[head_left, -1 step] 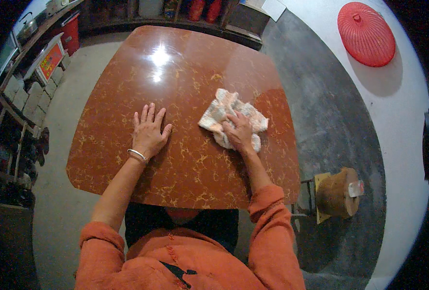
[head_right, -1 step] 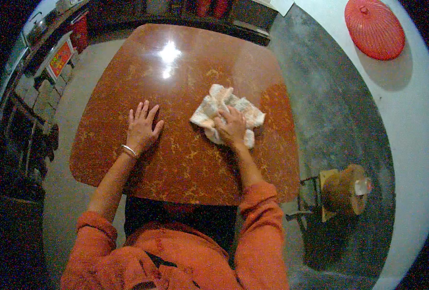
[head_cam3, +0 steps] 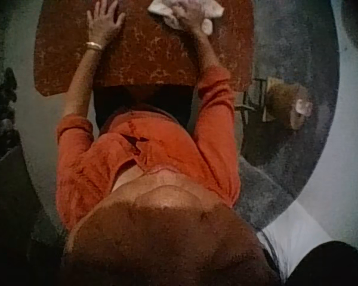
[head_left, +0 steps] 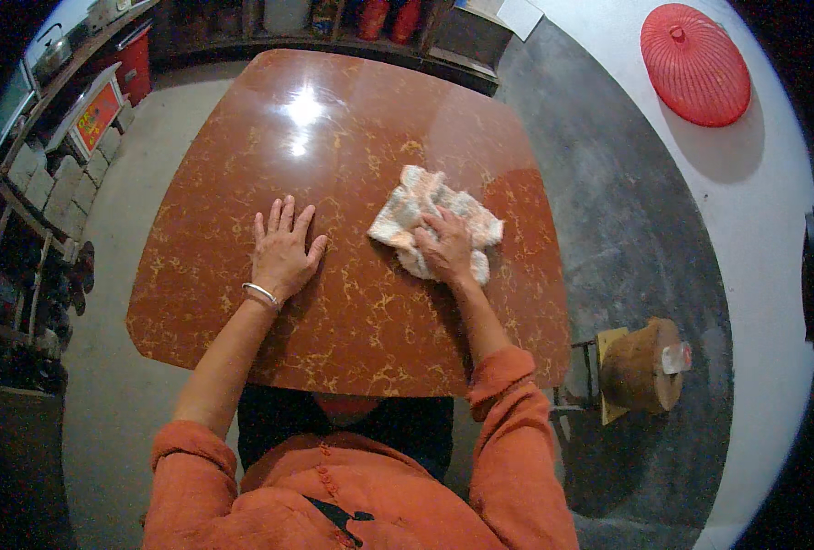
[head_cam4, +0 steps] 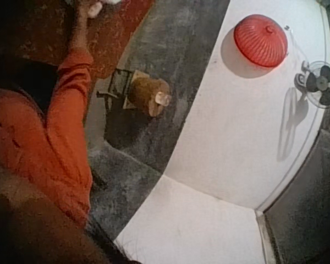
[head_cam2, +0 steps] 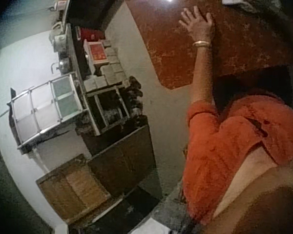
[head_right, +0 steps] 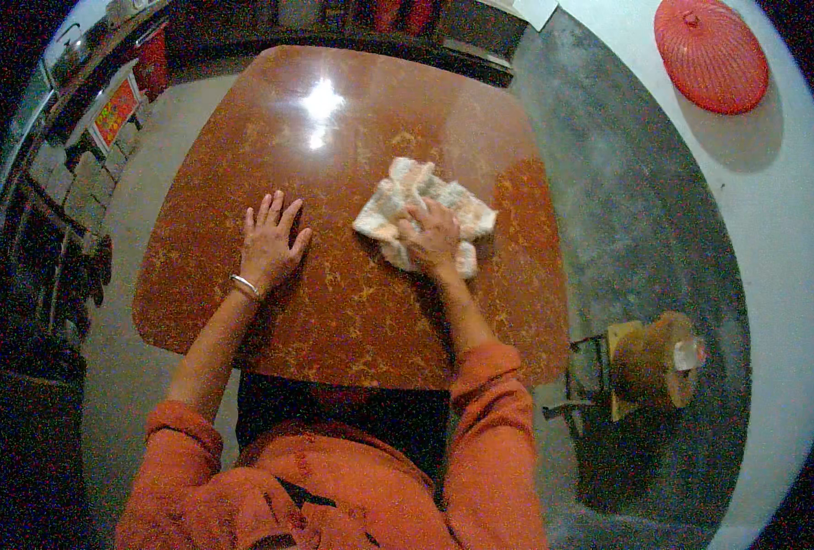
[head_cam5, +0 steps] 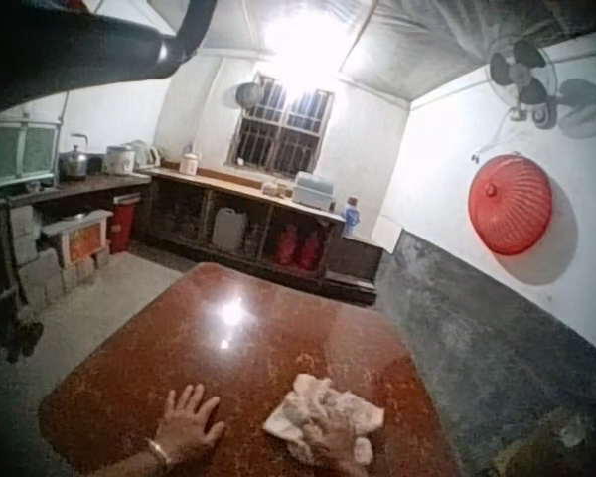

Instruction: The person wipes a reddish-brown table surface with a white cloth. They move the cloth in circular and back-and-forth motions across the table, covering different areas. The person briefly picks up a white pot from a nearby chair and places it on a counter before resuming wiping the table.

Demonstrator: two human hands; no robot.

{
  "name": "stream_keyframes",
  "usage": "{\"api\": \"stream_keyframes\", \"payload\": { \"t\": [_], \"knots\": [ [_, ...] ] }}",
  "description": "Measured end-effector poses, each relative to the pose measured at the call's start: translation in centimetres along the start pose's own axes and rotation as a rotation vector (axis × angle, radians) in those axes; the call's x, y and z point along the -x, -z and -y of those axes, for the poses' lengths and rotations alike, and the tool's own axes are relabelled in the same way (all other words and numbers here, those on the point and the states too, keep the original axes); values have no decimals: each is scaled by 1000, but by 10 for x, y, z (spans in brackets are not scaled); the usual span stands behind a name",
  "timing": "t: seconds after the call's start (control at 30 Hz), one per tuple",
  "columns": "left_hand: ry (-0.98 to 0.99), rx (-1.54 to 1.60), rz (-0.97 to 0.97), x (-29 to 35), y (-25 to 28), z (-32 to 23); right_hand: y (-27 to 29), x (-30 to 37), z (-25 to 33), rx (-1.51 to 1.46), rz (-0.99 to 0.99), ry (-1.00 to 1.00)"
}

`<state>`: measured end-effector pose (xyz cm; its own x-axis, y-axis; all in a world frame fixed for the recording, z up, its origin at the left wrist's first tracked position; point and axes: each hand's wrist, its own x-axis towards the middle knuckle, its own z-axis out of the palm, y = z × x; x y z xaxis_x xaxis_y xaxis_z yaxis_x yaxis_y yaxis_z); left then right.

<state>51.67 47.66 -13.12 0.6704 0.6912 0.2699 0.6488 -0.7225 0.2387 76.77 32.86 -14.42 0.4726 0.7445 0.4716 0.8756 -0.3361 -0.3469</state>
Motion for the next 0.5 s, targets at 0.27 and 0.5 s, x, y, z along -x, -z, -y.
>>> {"api": "stream_keyframes", "payload": {
  "t": [0.27,0.5],
  "knots": [
    [-9,-37,-12,0,-3,4,-10,35,86,-271,133,348],
    [-15,-2,-23,0,-6,6,65,125,100,-434,477,479]
  ]
}}
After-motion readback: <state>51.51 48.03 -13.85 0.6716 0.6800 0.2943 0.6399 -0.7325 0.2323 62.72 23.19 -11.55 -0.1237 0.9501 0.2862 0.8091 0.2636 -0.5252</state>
